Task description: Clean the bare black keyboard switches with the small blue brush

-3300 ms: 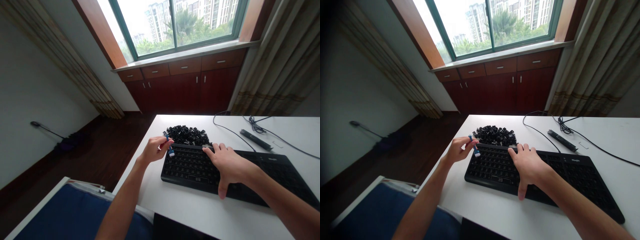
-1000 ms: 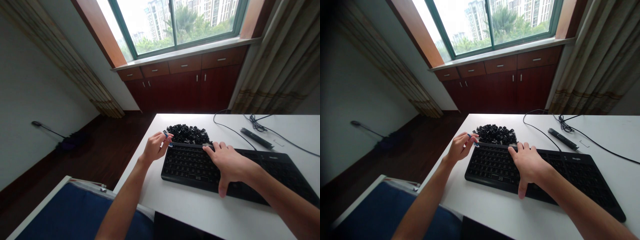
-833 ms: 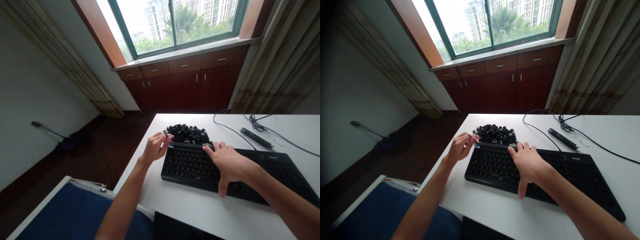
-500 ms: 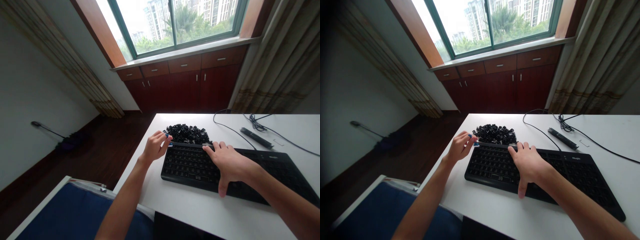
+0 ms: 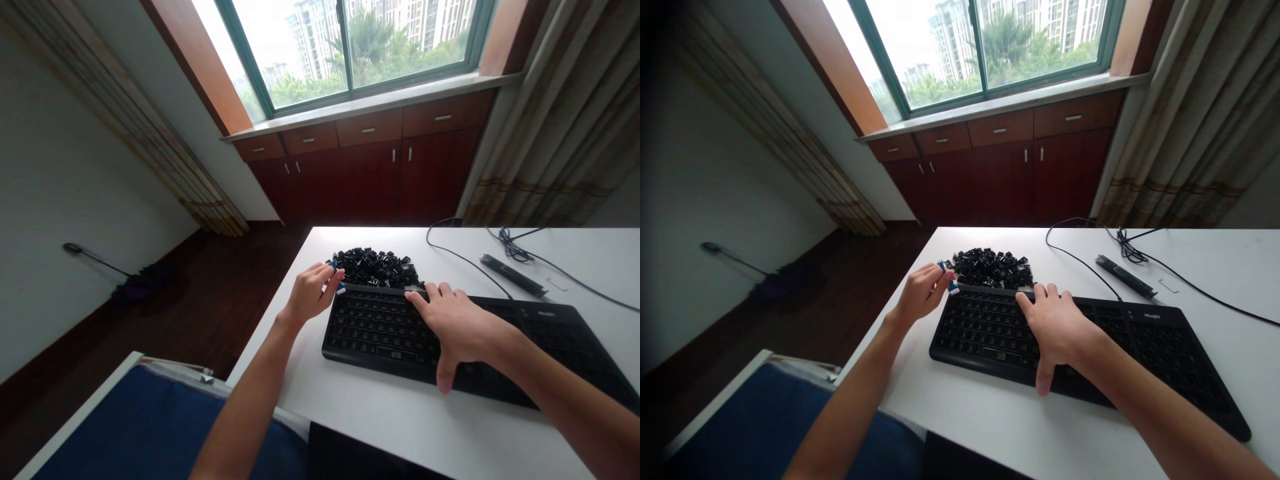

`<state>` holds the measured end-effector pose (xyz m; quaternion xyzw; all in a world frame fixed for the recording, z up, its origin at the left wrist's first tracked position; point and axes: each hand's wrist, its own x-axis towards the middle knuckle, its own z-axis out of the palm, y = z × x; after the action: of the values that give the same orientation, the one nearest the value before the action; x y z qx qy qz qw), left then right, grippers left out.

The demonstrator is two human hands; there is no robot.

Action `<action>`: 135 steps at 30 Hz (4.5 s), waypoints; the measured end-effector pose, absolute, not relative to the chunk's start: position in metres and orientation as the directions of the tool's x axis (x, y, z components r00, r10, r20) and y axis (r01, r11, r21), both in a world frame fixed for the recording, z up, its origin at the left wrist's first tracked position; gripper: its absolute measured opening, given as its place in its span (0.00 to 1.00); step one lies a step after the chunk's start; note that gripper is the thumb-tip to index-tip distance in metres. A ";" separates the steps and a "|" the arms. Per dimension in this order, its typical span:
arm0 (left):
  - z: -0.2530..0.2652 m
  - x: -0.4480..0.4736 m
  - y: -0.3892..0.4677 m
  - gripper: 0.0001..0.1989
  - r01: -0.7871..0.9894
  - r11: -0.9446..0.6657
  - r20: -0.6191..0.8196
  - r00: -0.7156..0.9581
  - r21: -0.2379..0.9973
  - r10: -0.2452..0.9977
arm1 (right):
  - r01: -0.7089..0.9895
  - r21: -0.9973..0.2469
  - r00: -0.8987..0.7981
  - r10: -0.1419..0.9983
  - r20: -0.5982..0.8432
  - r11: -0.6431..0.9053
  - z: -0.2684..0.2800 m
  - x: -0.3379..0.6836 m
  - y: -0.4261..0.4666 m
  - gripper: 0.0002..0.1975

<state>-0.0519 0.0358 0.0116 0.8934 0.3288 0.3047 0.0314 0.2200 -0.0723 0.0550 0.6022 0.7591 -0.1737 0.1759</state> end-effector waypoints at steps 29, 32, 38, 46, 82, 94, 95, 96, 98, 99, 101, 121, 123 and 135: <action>0.010 -0.054 0.036 0.12 0.465 -0.801 0.420 0.685 0.376 0.595 | 0.977 -0.086 -0.213 0.851 -0.480 0.196 0.058 0.220 -0.071 0.74; 0.010 -0.054 0.036 0.13 0.468 -0.801 0.410 0.692 0.373 0.595 | 0.978 -0.090 -0.210 0.852 -0.480 0.190 0.057 0.220 -0.071 0.75; 0.011 -0.055 0.036 0.12 0.487 -0.793 0.400 0.686 0.367 0.607 | 0.975 -0.067 -0.218 0.851 -0.479 0.212 0.058 0.219 -0.072 0.75; 0.011 -0.053 0.035 0.12 0.443 -0.797 0.456 0.657 0.410 0.600 | 0.976 -0.075 -0.216 0.850 -0.480 0.206 0.056 0.220 -0.072 0.75; 0.007 -0.062 0.042 0.12 0.485 -0.793 0.439 0.661 0.369 0.609 | 0.975 -0.069 -0.217 0.851 -0.478 0.210 0.056 0.220 -0.071 0.75; 0.010 -0.060 0.040 0.12 0.462 -0.801 0.434 0.676 0.380 0.596 | 0.974 -0.081 -0.223 0.856 -0.466 0.210 0.054 0.221 -0.072 0.76; 0.010 -0.060 0.040 0.12 0.453 -0.806 0.433 0.683 0.381 0.588 | 0.974 -0.082 -0.223 0.856 -0.466 0.209 0.054 0.221 -0.072 0.76; 0.010 -0.060 0.039 0.12 0.442 -0.812 0.432 0.691 0.381 0.579 | 0.974 -0.079 -0.223 0.856 -0.467 0.210 0.054 0.221 -0.072 0.75; 0.011 -0.060 0.039 0.12 0.421 -0.823 0.431 0.707 0.382 0.561 | 0.974 -0.066 -0.220 0.854 -0.471 0.215 0.055 0.220 -0.072 0.75; 0.011 -0.060 0.039 0.11 0.413 -0.827 0.431 0.712 0.381 0.555 | 0.974 -0.061 -0.219 0.853 -0.474 0.216 0.056 0.220 -0.072 0.75; 0.011 -0.060 0.039 0.11 0.406 -0.830 0.435 0.713 0.384 0.550 | 0.975 -0.057 -0.217 0.852 -0.477 0.217 0.056 0.220 -0.072 0.75; 0.005 -0.058 0.041 0.09 0.424 -0.816 0.422 0.705 0.393 0.570 | 0.975 -0.058 -0.215 0.850 -0.482 0.214 0.057 0.219 -0.072 0.75; 0.005 -0.058 0.041 0.09 0.430 -0.815 0.416 0.707 0.390 0.572 | 0.974 -0.063 -0.221 0.854 -0.471 0.217 0.056 0.220 -0.072 0.75; 0.007 -0.056 0.040 0.10 0.448 -0.810 0.395 0.713 0.379 0.579 | 0.974 -0.060 -0.221 0.857 -0.466 0.218 0.055 0.221 -0.073 0.75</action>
<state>-0.0560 0.0404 0.0069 0.9164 0.2804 0.2551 0.1287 0.2206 -0.0733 0.0550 0.6007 0.7618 -0.1729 0.1698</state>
